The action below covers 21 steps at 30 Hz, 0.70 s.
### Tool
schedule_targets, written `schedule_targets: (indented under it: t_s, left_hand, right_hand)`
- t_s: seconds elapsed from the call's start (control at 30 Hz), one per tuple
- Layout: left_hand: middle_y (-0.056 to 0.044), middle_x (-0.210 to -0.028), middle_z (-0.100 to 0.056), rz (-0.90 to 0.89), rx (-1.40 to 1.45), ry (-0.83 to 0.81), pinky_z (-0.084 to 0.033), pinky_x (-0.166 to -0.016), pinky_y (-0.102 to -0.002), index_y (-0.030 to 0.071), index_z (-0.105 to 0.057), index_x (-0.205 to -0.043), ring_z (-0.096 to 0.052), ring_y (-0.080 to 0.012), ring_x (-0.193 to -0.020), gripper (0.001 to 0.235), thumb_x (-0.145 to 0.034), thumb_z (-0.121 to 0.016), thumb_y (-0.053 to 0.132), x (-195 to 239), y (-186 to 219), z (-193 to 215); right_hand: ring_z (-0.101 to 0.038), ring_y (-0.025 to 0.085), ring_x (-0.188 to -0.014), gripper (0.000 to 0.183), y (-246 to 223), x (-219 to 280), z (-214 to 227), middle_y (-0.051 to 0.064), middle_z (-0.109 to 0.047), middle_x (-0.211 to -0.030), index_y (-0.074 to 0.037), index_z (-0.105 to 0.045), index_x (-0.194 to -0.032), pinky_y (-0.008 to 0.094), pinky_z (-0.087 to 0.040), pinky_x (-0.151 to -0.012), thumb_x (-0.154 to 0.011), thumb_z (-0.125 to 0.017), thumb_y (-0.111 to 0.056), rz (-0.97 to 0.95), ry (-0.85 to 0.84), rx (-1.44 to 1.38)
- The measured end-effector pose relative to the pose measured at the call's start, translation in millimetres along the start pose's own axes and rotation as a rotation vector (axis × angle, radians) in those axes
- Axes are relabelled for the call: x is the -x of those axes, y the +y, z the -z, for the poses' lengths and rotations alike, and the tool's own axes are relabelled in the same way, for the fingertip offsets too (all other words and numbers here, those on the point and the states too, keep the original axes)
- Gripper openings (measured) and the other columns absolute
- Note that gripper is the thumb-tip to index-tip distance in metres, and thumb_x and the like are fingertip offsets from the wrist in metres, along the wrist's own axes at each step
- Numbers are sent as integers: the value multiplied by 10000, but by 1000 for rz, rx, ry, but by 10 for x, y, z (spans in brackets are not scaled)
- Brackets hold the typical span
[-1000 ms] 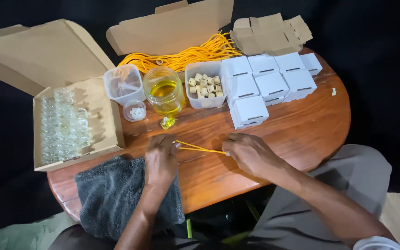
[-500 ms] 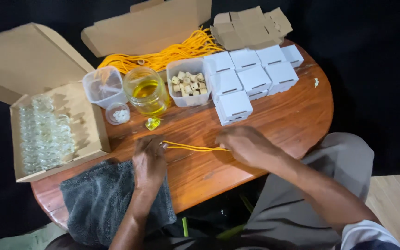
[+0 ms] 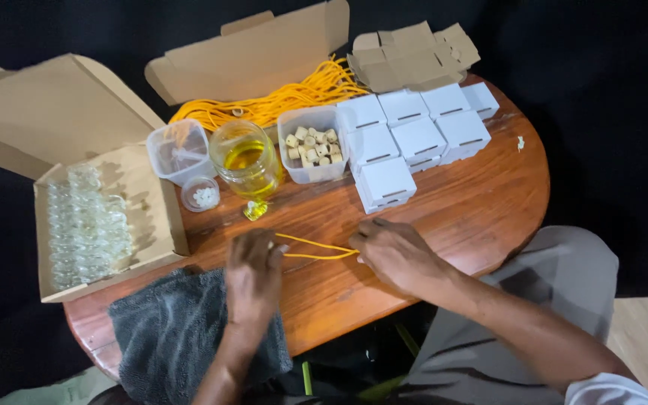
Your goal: Assembling a car perfume diffuser by threading a cord through a wooden cap and then folding a cardboard box for packaging.
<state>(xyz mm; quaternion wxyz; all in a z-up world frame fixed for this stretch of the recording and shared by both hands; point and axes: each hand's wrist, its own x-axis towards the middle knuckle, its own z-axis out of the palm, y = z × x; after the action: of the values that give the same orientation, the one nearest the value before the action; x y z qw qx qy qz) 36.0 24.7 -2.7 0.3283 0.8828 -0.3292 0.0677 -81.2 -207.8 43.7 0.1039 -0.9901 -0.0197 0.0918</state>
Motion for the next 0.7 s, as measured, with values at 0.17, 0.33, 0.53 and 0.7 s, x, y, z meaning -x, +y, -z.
schedule_targets:
  t_s: [0.17,0.33,0.53,0.7]
  left_hand:
    - [-88,-1284,-649,-404,-130,-97,-357,-1111,-463,98,-684,-1137,-531,-297,-1277,225,-941,-607,177,254,40,-265]
    - [-58,-1496,-525,-336,-20,-404,-236,-1217,-364,51,-500,-1459,-367,-231,-1418,501,-1006,-482,265,373,288,-469]
    - [-156,-1074,-697,-450,-17,-77,-482,-887,-422,-81,-623,-1270,-570,-306,-1121,416,-908,-637,123,266,476,-266]
    - [-78,-775,-584,-358,111,-18,-420,-764,-402,76,-653,-926,-529,-281,-831,110,-934,-543,72,208,524,-131]
  right_hand:
    - [-640,282,-823,108,5,8,-309,57,-631,-926,-155,-629,-899,410,-534,-631,-821,-627,-81,120,206,174]
    - [-628,215,-794,115,-93,-10,-395,11,-605,-862,-195,-585,-876,347,-493,-523,-798,-627,-121,58,343,334]
    - [-639,374,-755,94,-207,73,-30,109,-649,-818,-124,-486,-988,492,-463,-652,-927,-539,-78,145,108,-257]
    - [-611,336,-743,66,-201,84,140,81,-620,-863,-111,-589,-962,448,-437,-610,-995,-541,-144,241,201,-360]
